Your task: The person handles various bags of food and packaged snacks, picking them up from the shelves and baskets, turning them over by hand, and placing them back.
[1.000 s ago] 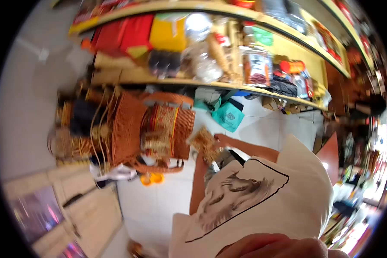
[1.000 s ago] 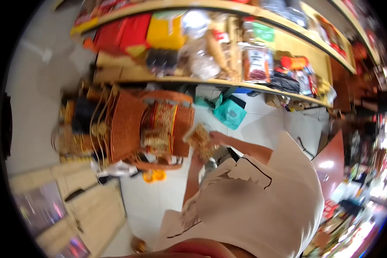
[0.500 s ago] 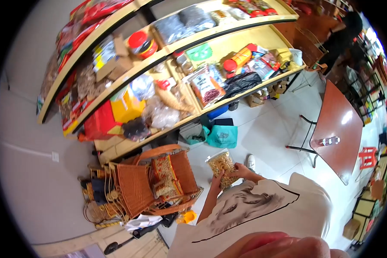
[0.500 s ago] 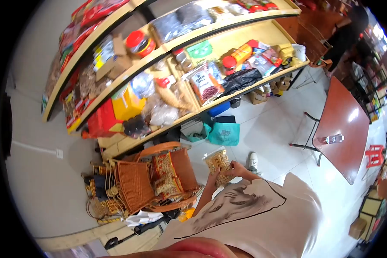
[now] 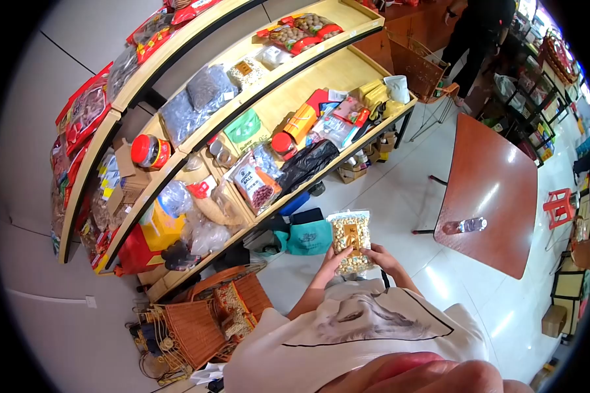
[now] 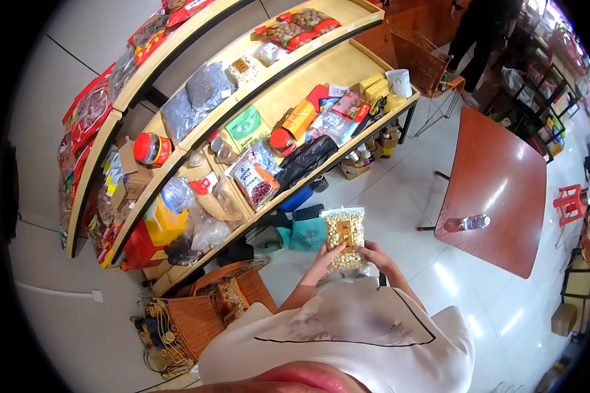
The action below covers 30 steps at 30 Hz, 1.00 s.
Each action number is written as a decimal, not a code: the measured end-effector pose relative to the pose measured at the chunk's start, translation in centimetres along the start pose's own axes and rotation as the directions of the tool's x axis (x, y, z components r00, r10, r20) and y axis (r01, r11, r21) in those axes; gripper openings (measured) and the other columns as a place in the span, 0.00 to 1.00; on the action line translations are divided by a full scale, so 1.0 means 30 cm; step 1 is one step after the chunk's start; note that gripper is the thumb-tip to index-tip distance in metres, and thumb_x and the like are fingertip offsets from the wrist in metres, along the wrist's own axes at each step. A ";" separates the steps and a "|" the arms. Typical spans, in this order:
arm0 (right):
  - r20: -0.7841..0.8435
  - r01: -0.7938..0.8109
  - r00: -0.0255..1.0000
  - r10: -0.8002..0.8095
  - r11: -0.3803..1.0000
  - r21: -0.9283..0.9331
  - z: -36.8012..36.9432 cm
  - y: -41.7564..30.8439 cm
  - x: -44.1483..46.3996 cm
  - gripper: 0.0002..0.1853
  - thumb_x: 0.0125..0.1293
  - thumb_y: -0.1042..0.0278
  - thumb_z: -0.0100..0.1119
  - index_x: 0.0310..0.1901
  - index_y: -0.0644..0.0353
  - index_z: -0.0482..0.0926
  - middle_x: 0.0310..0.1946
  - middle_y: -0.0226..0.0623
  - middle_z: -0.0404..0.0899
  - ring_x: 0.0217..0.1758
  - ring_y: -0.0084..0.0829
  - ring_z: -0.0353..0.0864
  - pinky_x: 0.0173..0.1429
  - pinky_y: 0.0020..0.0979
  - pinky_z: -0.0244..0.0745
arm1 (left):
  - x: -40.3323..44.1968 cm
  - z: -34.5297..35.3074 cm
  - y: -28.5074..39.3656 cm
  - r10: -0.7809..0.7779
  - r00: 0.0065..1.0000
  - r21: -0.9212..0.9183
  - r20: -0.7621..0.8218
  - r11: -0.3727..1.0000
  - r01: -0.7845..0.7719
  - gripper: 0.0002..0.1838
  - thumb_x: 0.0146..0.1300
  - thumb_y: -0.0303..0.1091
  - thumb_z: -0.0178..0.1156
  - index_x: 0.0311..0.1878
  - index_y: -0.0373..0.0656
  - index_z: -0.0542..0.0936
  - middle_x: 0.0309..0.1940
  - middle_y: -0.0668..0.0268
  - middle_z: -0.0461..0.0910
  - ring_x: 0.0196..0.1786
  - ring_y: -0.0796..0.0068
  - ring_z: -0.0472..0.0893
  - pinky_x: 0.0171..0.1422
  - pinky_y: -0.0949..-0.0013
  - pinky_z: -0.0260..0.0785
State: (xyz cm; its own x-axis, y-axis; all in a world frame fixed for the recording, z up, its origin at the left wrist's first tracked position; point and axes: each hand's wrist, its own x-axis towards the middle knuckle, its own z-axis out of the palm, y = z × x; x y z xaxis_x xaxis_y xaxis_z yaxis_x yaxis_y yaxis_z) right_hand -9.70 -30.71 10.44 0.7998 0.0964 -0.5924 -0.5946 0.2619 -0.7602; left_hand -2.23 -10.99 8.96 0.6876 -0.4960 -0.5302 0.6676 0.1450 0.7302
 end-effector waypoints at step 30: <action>0.303 0.733 0.670 -0.678 0.669 -0.124 0.378 -1.740 1.266 0.24 0.68 0.69 0.59 0.62 0.66 0.66 0.39 0.31 0.80 0.38 0.19 0.76 0.40 0.23 0.72 | 0.891 -0.238 1.765 0.784 0.617 0.510 -0.070 0.560 -0.653 0.49 0.58 0.44 0.70 0.75 0.40 0.53 0.66 0.52 0.68 0.61 0.62 0.75 0.63 0.62 0.72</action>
State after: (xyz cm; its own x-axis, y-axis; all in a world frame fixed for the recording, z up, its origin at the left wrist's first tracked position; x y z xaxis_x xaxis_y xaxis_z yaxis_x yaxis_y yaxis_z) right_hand 52.63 -29.82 30.65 0.9635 0.1782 0.1996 0.1787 0.1268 -0.9757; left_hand 53.55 -10.45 30.38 0.9676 -0.1329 0.2149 -0.2208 -0.0313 0.9748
